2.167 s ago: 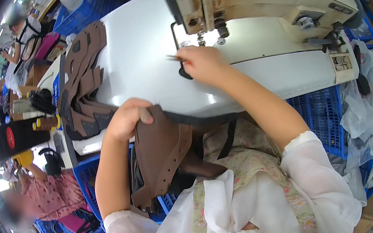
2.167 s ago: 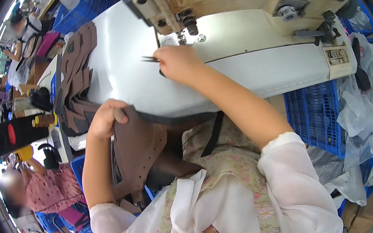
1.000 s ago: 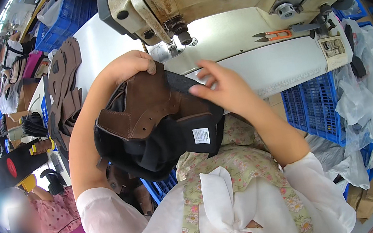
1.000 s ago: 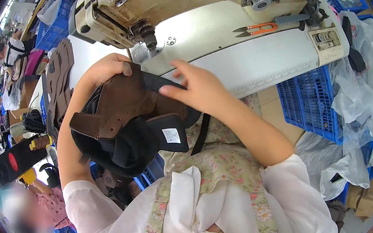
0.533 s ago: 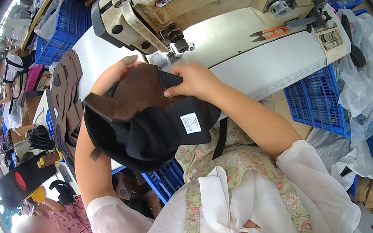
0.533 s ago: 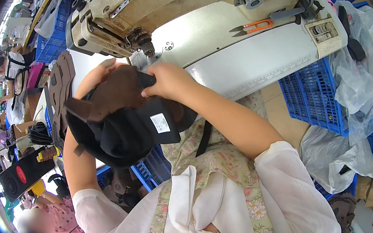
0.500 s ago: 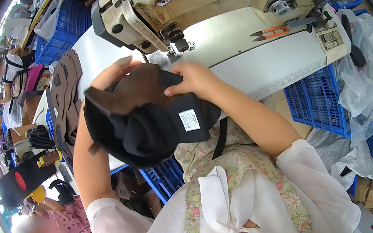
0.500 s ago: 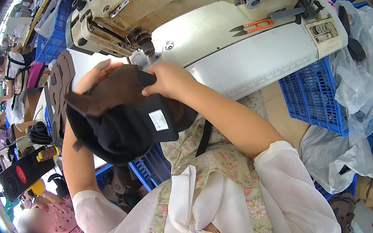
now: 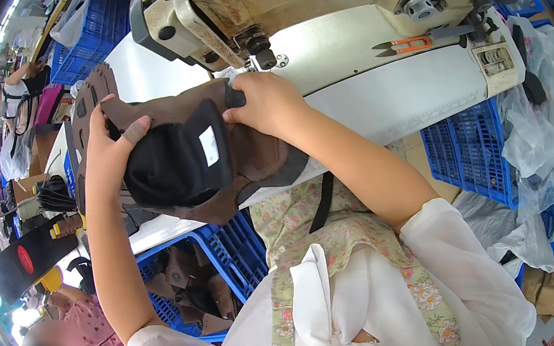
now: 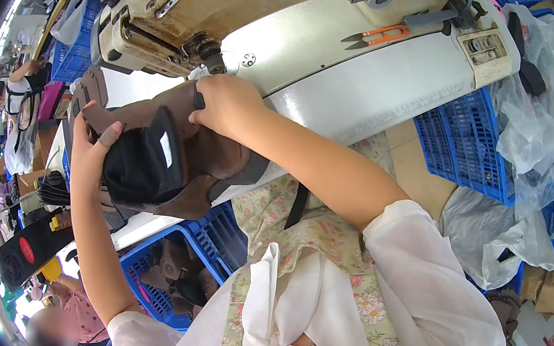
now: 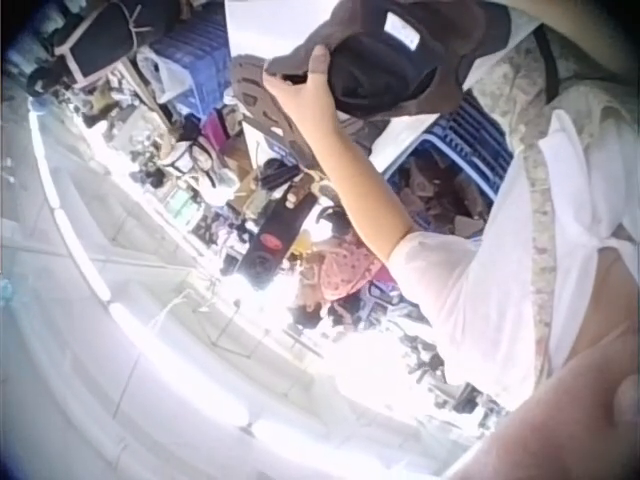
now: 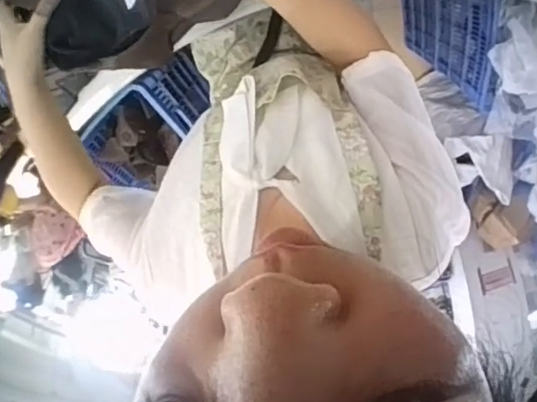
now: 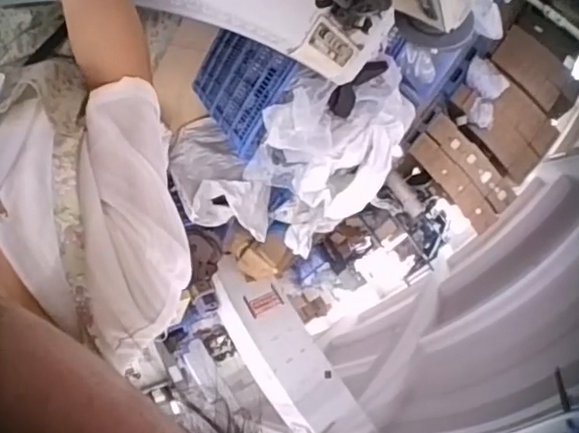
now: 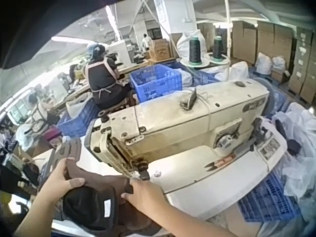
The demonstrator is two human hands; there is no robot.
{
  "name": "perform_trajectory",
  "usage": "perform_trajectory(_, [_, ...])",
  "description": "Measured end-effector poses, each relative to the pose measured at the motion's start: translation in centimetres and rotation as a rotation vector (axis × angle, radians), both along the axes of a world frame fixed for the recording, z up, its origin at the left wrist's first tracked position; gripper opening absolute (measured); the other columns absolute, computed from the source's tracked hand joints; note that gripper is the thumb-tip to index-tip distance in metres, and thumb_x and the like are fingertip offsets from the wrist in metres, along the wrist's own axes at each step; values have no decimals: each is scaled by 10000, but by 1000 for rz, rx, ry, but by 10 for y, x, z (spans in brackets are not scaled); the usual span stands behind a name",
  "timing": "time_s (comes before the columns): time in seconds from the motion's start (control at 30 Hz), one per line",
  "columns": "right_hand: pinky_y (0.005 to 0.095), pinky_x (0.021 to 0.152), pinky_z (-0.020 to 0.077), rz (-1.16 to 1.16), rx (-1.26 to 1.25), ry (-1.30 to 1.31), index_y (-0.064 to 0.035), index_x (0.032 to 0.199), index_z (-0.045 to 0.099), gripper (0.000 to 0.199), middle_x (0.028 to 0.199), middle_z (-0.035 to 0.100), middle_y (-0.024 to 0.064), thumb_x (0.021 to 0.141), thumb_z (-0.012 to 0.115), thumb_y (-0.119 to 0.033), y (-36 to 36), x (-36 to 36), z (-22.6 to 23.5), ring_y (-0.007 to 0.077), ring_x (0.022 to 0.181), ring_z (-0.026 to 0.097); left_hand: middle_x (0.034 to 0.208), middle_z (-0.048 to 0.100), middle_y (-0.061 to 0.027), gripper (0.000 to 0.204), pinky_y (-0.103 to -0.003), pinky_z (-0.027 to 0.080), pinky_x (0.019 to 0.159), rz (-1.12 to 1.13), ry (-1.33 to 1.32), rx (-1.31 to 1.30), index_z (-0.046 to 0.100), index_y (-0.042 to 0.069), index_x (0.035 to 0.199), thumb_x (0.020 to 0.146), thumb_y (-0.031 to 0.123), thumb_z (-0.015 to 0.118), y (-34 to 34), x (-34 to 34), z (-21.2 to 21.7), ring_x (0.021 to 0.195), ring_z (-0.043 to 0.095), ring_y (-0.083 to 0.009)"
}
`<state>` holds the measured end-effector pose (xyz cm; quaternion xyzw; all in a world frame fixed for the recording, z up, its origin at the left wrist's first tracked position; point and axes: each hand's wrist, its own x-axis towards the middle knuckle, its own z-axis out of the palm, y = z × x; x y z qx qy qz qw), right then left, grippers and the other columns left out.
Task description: Sewing leather shoe upper components using an industrial sewing machine.
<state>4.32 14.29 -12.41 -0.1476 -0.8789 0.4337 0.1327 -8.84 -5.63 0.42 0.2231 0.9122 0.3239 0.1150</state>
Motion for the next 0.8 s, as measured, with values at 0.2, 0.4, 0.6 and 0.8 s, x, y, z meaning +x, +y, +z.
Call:
perform_trajectory(0.2, [437, 726, 515, -26, 9, -56, -22, 950, 663, 409, 857, 672, 186, 735, 775, -351, 15, 6, -5, 358, 853, 650, 1148, 603, -112, 662, -330, 440, 938, -192, 163, 83, 489, 28, 1285, 720, 144, 813, 15, -7, -13, 1046, 583, -212])
perform_trajectory(0.4, [438, 931, 447, 52, 513, 395, -61, 1032, 648, 343, 1128, 629, 117, 727, 720, -201, -8, 37, -2, 273, 1097, 577, 1129, 623, -129, 637, -348, 444, 933, -158, 299, 23, 490, 37, 1274, 725, 136, 799, 8, -16, -19, 1045, 593, -238])
perform_trajectory(0.6, [402, 914, 389, 229, 432, 419, -71, 1197, 585, 520, 1116, 588, 110, 696, 670, -184, -31, 37, -7, 246, 997, 533, 1126, 624, -156, 620, -374, 444, 923, -165, 277, -27, 480, 37, 1268, 751, 200, 782, 4, -27, -21, 1044, 596, -276])
perform_trajectory(0.8, [440, 986, 379, 119, 522, 419, -25, 1145, 573, 495, 1224, 548, 161, 678, 682, -150, -54, 22, 0, 274, 1100, 536, 1131, 618, -124, 627, -346, 432, 936, -162, 164, 45, 483, 63, 1301, 759, 182, 775, -1, -32, -19, 1060, 583, -238])
